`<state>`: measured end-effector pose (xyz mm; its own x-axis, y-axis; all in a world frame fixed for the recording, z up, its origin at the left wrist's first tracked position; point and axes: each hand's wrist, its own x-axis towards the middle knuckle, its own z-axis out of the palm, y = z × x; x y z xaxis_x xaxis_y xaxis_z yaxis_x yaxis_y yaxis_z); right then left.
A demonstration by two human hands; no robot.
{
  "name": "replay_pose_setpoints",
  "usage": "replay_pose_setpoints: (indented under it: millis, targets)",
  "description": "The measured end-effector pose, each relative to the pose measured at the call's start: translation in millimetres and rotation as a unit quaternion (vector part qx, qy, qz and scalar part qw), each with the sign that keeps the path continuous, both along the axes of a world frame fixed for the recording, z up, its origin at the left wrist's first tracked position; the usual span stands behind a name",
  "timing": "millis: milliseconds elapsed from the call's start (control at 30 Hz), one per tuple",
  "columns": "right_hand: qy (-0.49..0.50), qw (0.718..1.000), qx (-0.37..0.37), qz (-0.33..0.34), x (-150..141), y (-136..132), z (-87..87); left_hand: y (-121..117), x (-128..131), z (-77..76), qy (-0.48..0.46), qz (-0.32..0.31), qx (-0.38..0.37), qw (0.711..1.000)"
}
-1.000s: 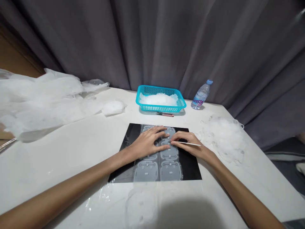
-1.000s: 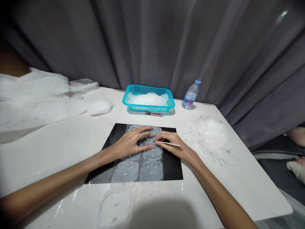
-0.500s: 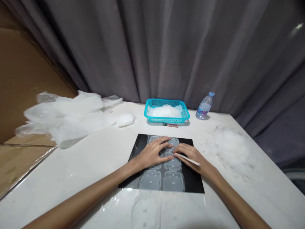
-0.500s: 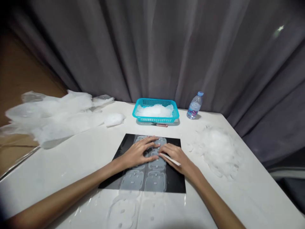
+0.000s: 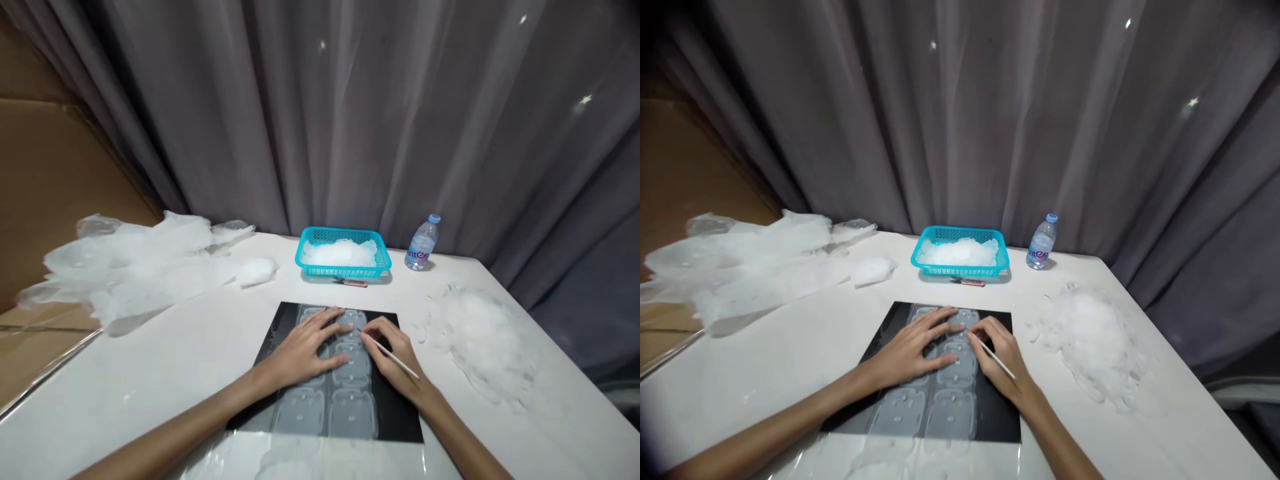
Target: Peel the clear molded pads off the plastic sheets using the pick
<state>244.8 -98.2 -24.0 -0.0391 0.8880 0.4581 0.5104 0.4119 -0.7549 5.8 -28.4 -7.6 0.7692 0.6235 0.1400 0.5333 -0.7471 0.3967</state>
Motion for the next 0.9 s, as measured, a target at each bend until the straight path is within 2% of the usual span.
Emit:
replay_pose_setpoints:
  millis: [333, 700, 900]
  targets:
    - [0.062, 0.991, -0.078, 0.086, 11, 2, 8.0, 3, 8, -2.5, -0.012, -0.005, -0.015, 1.000]
    - [0.105, 0.988, -0.094, 0.065, 20, 8, -8.3, 6, 10, -10.3, -0.043, -0.015, -0.020, 0.999]
    - [0.111, 0.988, -0.095, 0.048, 15, 7, -0.5, 2, 8, -7.9, -0.050, -0.017, -0.001, 0.999]
